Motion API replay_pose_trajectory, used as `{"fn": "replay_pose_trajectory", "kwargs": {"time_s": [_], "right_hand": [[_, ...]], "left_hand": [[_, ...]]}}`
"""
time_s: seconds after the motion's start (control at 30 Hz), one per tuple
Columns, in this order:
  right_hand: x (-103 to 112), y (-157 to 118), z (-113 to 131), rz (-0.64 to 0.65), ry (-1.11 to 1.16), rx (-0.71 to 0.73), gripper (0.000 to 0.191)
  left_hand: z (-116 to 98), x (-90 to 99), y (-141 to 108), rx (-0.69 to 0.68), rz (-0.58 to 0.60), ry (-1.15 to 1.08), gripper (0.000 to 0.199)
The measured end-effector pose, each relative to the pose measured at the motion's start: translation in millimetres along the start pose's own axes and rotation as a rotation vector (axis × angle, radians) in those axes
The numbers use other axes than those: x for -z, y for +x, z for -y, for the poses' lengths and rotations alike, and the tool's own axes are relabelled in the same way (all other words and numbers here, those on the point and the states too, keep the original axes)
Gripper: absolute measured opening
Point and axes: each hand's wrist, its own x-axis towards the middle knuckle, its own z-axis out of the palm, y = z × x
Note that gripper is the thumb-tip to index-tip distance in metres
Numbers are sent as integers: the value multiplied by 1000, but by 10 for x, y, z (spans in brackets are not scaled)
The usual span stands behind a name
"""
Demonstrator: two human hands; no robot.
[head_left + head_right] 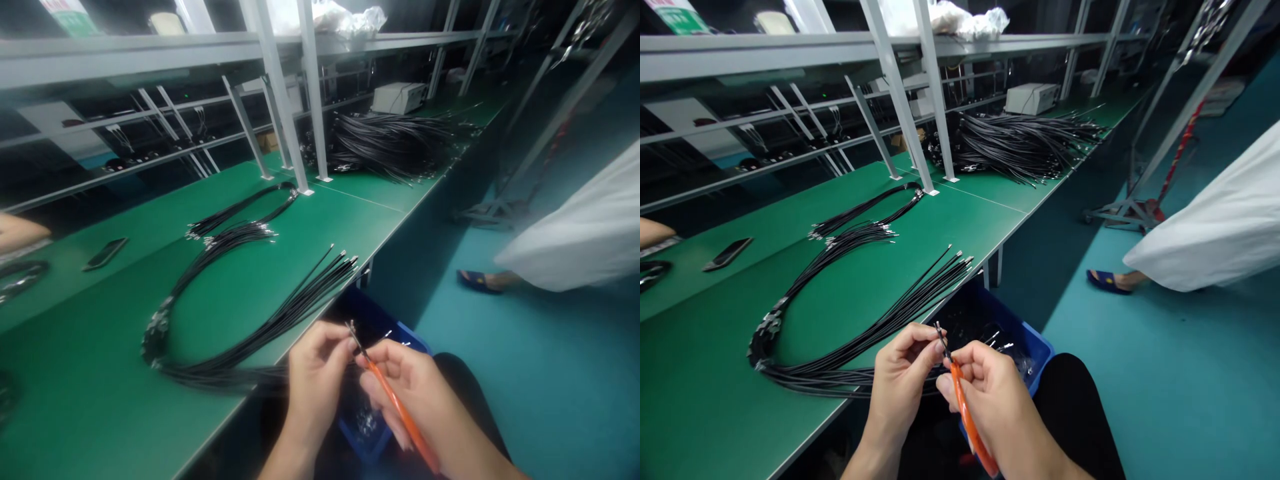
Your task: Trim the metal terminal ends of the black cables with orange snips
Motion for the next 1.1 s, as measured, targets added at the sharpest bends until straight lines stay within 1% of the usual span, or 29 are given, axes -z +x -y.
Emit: {"fn": "replay_pose_trajectory", "kwargs": {"time_s": [0.2, 0.23, 0.3, 0.37, 0.43, 0.5, 0.57, 0.67, 0.77, 0.83, 0.9, 0.93, 0.97, 1.0, 1.03, 1.07, 1.1], "right_hand": [[51, -55, -35, 49, -23, 52, 11], [63, -63, -47, 22, -32, 68, 11], [88, -70, -63, -77, -30, 134, 17], [102, -58, -49, -192, 4, 246, 29], [96, -29, 1, -268, 41, 354, 35], [72, 9, 65, -321, 49, 443, 32], [42, 45, 108, -362, 5, 521, 26], [19, 89, 96, -406, -209, 662, 22], [29, 122, 50, -494, -554, 850, 23], [29, 128, 47, -524, -780, 997, 24], [11, 111, 70, -498, -930, 1130, 25], [-2, 92, 88, -456, -963, 1179, 26], [-13, 65, 106, -395, -961, 1207, 26], [-17, 33, 126, -325, -926, 1197, 26], [-10, -3, 145, -253, -864, 1136, 24], [11, -40, 164, -188, -779, 1022, 22], [47, -73, 182, -140, -676, 870, 19]], "left_hand": [[-16, -1, 12, -49, -4, 42, 2], [-18, 1, 12, -56, -4, 55, 2], [-20, 3, 10, -73, -5, 81, 1], [-26, 2, 6, -93, 2, 103, 1], [-39, -2, 0, -125, 14, 130, 2], [-63, -5, -8, -165, 25, 166, 4], [-91, -8, -17, -201, 34, 201, 5], [-123, -16, -30, -241, 58, 252, 8], [-123, -36, -43, -288, 64, 331, 12], [-112, -53, -51, -309, 52, 389, 13], [-103, -63, -54, -305, 44, 424, 15], [-103, -62, -51, -294, 40, 423, 16], [-105, -57, -44, -275, 41, 407, 16], [-109, -46, -35, -248, 45, 377, 15], [-114, -31, -23, -215, 51, 337, 14], [-118, -13, -9, -178, 59, 291, 12], [-120, 8, 6, -141, 68, 243, 10]]}}
